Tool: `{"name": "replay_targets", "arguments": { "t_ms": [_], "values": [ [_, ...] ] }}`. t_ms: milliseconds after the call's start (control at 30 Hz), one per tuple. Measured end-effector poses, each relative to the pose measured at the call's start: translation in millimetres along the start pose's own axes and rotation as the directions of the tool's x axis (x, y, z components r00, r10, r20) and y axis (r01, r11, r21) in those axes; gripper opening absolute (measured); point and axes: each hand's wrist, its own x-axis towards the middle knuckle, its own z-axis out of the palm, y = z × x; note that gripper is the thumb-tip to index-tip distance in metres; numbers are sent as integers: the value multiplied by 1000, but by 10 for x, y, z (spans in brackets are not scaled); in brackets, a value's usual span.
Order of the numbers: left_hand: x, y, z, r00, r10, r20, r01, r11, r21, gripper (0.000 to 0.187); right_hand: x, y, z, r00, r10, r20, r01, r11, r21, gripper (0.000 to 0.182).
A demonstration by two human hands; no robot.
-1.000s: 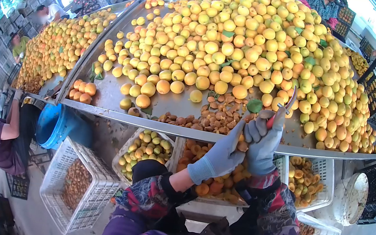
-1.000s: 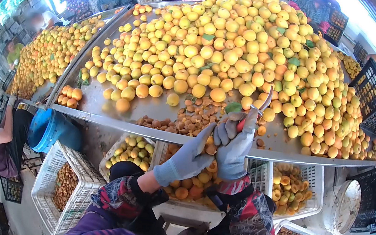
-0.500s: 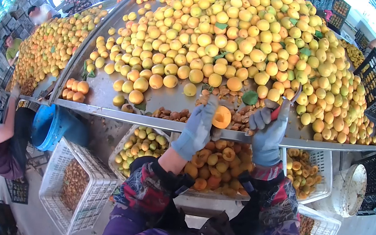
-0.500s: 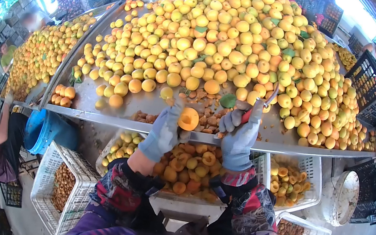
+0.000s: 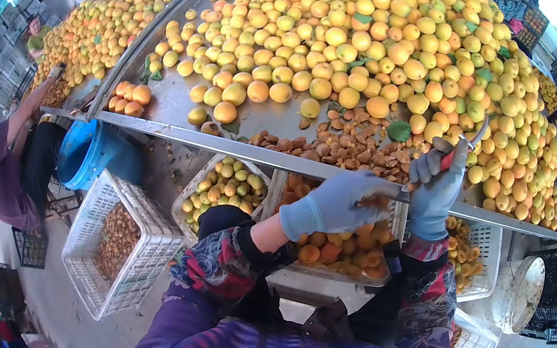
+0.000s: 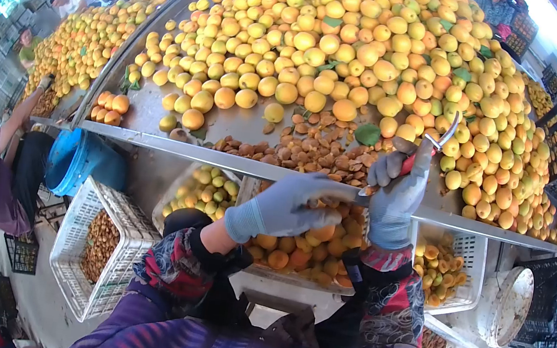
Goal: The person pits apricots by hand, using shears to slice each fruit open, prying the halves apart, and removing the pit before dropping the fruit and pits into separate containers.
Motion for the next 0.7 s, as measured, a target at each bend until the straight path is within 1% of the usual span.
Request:
{"name": "replay_targets", "arguments": {
  "t_ms": [33, 67, 100, 133, 167, 200, 267, 300, 333, 367, 433, 467, 533, 567, 600, 633, 667, 700],
  "values": [
    [-1, 18, -28, 998, -15, -61, 16, 1000, 5, 30, 6, 4, -32, 1000, 10, 1, -10, 1000, 1, 45],
    [-20, -69, -100, 987, -47, -157, 30, 993, -114, 28, 16, 7, -64, 999, 25, 27, -25, 999, -23, 43],
    [-44, -125, -196, 962, -109, -252, 100, 994, -48, 27, 24, 13, -88, 998, 39, 51, -37, 998, -47, 41],
    [-65, -191, -316, 925, -159, -346, 173, 985, 11, 26, 27, 11, -95, 994, 76, 79, -74, 997, -20, 40],
    [-105, -433, -466, 896, -137, -422, 233, 955, 184, 28, 25, 19, -76, 994, 77, 80, -76, 997, -18, 40],
    [-135, -650, -642, 867, -100, -489, 297, 891, 344, 29, 15, 26, -53, 996, 74, 54, -73, 997, -20, 42],
    [-109, -676, -1014, 761, -51, -647, 507, 668, 545, 32, -3, 42, -14, 997, 69, 26, -69, 997, -23, 43],
    [-100, -823, -1186, 686, -118, -718, 624, 603, 497, 34, -10, 54, 10, 998, 70, -11, -70, 997, -39, 43],
    [-122, -864, -1336, 703, -131, -699, 680, 414, 605, 36, -6, 58, 19, 997, 67, -48, -69, 996, -53, 43],
    [-123, -928, -1441, 687, -243, -684, 721, 343, 602, 43, 4, 51, 5, 997, 60, -52, -62, 997, -48, 43],
    [-150, -1060, -1517, 704, -321, -634, 706, 215, 675, 42, 0, 46, -47, 988, 150, 22, -148, 987, -67, 40],
    [-150, -1126, -1518, 708, -320, -629, 701, 219, 679, 42, 0, 65, -51, 990, 137, 28, -134, 987, -84, 40],
    [-128, -1192, -1489, 740, -335, -583, 611, -29, 791, 34, -14, 74, -10, 989, 144, 25, -141, 986, -86, 39],
    [-124, -1185, -1481, 741, -340, -579, 608, -26, 794, 34, -30, 74, -11, 987, 160, 27, -157, 984, -88, 39],
    [-119, -1165, -1487, 707, -358, -610, 654, 2, 756, 34, -20, 86, -40, 980, 193, 53, -190, 980, -56, 38],
    [-104, -1135, -1498, 672, -376, -638, 696, 28, 717, 35, -37, 78, -8, 980, 191, 48, -189, 981, -53, 38],
    [-138, -1174, -1479, 703, -273, -657, 693, 53, 719, 37, -72, 64, 61, 980, 193, 58, -187, 979, -86, 37],
    [-171, -1199, -1492, 708, -273, -651, 687, 53, 725, 37, -96, 55, 98, 979, 194, 67, -185, 976, -119, 37]
  ]
}}
